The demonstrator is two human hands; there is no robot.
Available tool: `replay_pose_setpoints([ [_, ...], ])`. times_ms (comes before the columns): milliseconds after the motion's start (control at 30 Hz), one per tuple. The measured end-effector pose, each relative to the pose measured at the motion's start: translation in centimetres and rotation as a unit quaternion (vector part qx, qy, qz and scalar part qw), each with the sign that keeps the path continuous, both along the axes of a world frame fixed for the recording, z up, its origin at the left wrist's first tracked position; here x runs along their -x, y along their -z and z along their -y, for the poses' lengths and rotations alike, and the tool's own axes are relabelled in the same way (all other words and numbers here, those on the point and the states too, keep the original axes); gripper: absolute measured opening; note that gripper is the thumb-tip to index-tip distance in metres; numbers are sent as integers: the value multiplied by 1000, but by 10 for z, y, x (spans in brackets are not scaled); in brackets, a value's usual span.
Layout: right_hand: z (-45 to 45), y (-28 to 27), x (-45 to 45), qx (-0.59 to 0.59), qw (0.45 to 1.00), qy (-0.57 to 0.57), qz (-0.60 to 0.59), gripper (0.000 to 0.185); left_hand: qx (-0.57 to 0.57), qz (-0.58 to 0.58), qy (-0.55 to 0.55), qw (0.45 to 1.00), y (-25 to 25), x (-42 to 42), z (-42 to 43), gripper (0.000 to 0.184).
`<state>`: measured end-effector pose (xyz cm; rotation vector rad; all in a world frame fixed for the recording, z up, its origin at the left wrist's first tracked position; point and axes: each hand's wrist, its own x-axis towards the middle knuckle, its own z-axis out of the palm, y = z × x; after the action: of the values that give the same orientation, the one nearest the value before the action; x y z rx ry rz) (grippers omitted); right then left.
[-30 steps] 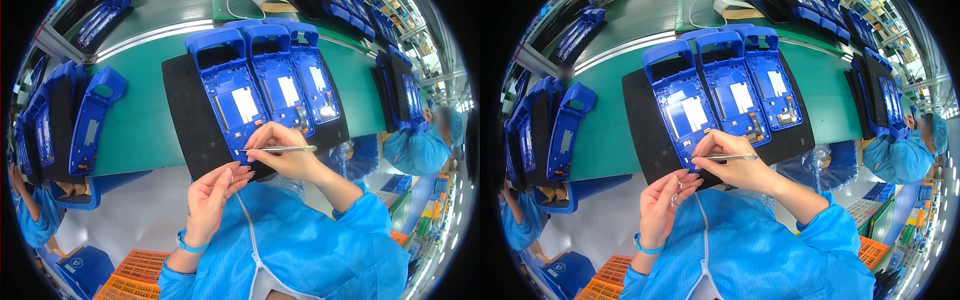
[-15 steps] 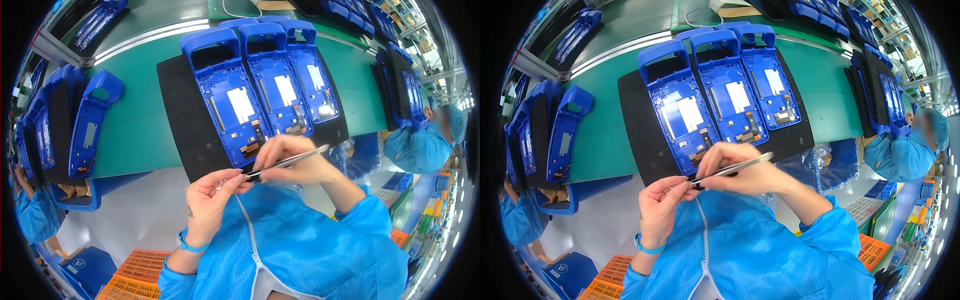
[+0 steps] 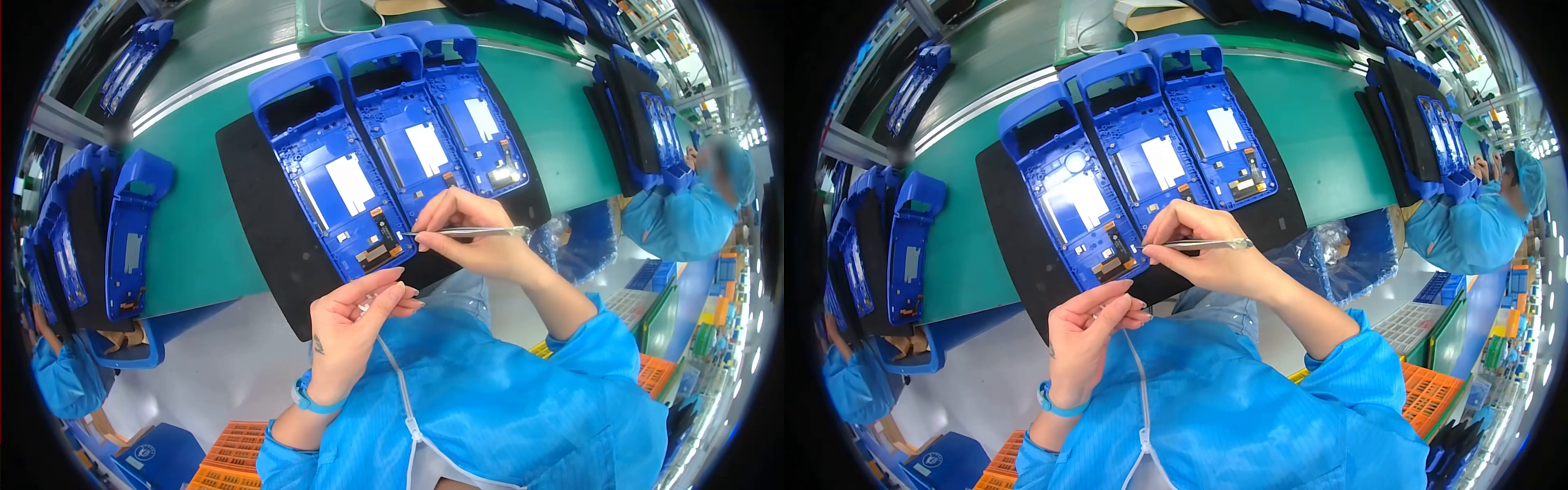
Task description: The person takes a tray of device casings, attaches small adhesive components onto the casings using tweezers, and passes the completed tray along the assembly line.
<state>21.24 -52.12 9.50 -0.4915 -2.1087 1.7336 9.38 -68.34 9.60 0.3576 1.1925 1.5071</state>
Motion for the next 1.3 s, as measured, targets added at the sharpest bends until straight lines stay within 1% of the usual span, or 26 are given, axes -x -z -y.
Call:
replay_pose_setpoints([
  [100, 2, -1, 2, -14, 1000, 20, -2, 13, 0, -4, 2, 1000, 1, 0, 0, 23],
  [233, 1, -3, 2, -6, 1000, 19, -7, 13, 1, -8, 3, 1000, 2, -1, 0, 24],
  [300, -1, -5, 1, 34, 999, 7, 28, 13, 2, -5, -2, 1000, 2, -1, 0, 24],
  [433, -3, -6, -1, 39, 999, -4, 24, 13, 7, 8, -23, 1000, 0, -3, -2, 26],
  [467, -3, -7, -3, 78, 997, -10, 19, 13, 6, 7, -23, 1000, -2, -4, -3, 26],
  [500, -2, -7, -4, 118, 993, -16, 13, 13, 8, 29, -49, 998, -6, -7, -5, 26],
  [533, 0, -8, -5, 117, 993, -16, 13, 13, 9, 50, -74, 996, -7, -8, -6, 26],
  [567, 3, -8, -6, 91, 994, -59, -5, 13, 9, 50, -75, 996, -6, -8, -6, 26],
  [600, 4, -8, -7, 65, 992, -102, -24, 14, 2, 23, -58, 998, -3, -9, -6, 26],
  [633, 5, -9, -7, 67, 991, -116, -19, 16, -4, -4, -40, 999, -1, -8, -5, 25],
  [667, 3, -10, -8, 67, 991, -116, -19, 16, -4, -4, -40, 999, -1, -7, -5, 25],
  [733, -7, -11, -13, 91, 991, -72, -68, 16, -6, 3, -15, 1000, 0, -5, -5, 23],
  [767, -9, -13, -15, 117, 992, -10, -50, 15, -7, 4, -12, 1000, 0, -6, -6, 23],
  [800, -14, -8, -15, 48, 998, 18, -48, 14, -1, 3, -14, 1000, -1, -7, -8, 23],
  [833, -16, -7, -15, 39, 999, 25, -22, 14, 4, 1, -16, 1000, -3, -9, -10, 23],
  [867, -16, -7, -15, 30, 999, 31, 3, 13, 3, 1, -14, 1000, -4, -10, -12, 23],
  [1067, -20, 0, -14, -2, 1000, 12, 0, 13, -4, 17, -10, 1000, -5, -16, -23, 23],
  [1200, -20, 2, -14, 4, 1000, 21, -10, 13, 6, 11, -3, 1000, -4, -17, -25, 23],
  [1300, -20, 3, -15, 24, 999, 7, -30, 14, 11, 6, 0, 1000, -5, -17, -25, 23],
])
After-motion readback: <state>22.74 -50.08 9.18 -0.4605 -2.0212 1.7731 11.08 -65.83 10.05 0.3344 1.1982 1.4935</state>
